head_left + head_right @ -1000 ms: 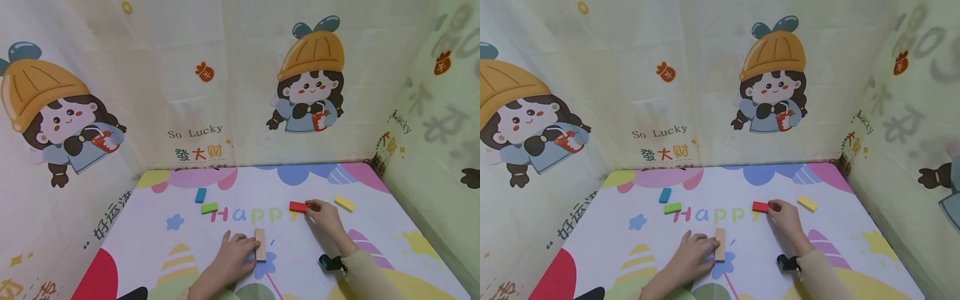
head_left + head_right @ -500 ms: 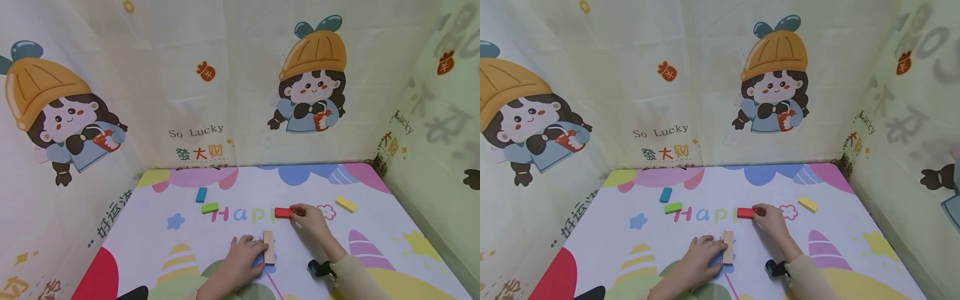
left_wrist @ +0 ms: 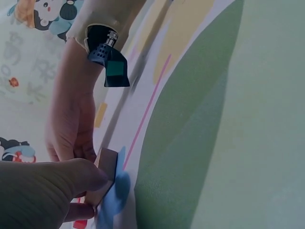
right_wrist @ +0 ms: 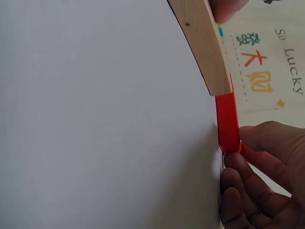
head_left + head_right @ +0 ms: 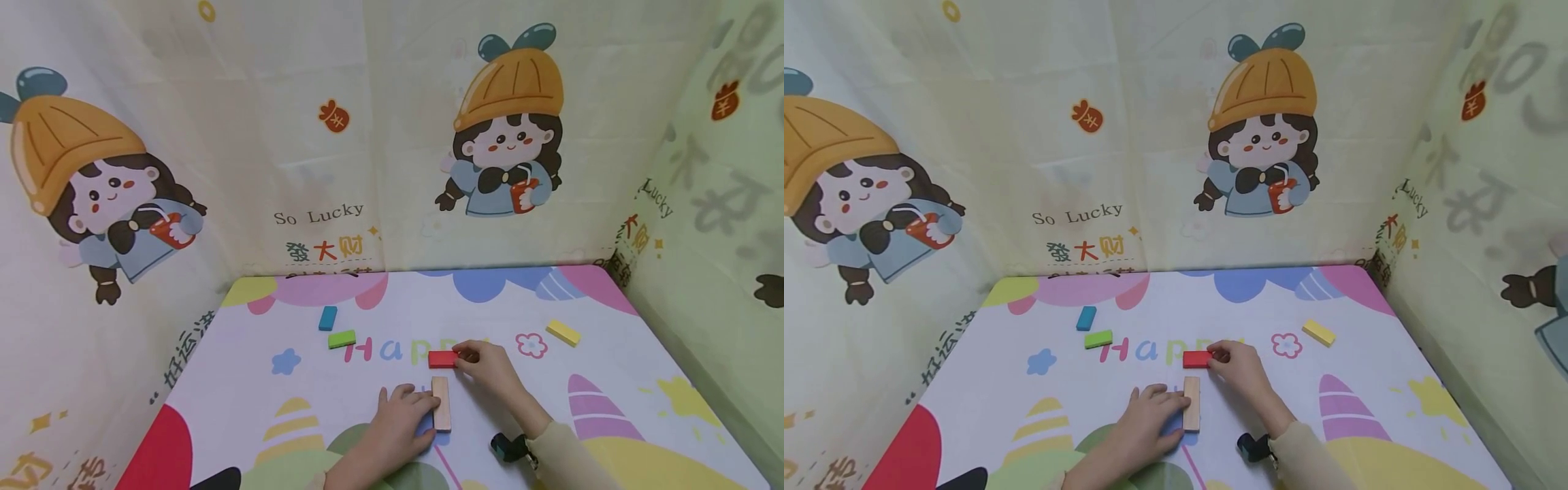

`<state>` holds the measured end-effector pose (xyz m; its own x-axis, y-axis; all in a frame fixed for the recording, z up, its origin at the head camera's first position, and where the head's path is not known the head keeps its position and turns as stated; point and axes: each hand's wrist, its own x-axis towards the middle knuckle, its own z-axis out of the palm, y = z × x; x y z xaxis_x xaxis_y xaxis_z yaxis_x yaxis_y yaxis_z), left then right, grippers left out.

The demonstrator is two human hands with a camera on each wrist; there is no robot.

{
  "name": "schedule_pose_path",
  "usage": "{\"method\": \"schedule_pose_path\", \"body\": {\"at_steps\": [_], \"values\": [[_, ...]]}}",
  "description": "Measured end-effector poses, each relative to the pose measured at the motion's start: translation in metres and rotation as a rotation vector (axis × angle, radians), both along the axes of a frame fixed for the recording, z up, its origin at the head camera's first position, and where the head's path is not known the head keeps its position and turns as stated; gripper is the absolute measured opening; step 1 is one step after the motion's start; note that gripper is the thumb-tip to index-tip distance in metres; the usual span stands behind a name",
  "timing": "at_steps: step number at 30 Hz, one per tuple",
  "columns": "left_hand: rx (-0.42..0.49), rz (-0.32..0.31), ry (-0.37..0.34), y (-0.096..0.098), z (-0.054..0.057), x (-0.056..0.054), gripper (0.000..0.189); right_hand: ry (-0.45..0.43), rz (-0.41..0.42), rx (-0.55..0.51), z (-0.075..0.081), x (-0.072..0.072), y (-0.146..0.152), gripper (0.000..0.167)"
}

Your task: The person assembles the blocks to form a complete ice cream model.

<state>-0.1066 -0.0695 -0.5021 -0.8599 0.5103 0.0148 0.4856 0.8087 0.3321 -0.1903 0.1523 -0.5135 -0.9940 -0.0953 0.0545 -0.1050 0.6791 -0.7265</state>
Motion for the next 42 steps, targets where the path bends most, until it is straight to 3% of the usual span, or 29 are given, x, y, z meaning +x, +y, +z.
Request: {"method": "schedule_pose_path", "body": {"at_steps": [7, 15, 29, 42], "values": [[0.008, 0.006, -0.024, 0.0, -0.003, -0.001, 0.044, -0.024, 0.022, -0.023, 0.001, 0.005, -0.006, 0.02], [0.02, -0.008, 0.019, -0.001, -0.003, 0.0, 0.042, -0.042, 0.052, -0.021, 0.003, 0.008, -0.006, 0.016], [0.029, 0.0, 0.008, -0.002, -0.004, 0.001, 0.042, -0.026, 0.101, -0.021, 0.001, 0.009, -0.003, 0.017], [0.03, 0.001, 0.013, -0.001, -0.006, 0.001, 0.041, -0.048, -0.011, 0.018, 0.002, 0.015, 0.018, 0.017]]}}
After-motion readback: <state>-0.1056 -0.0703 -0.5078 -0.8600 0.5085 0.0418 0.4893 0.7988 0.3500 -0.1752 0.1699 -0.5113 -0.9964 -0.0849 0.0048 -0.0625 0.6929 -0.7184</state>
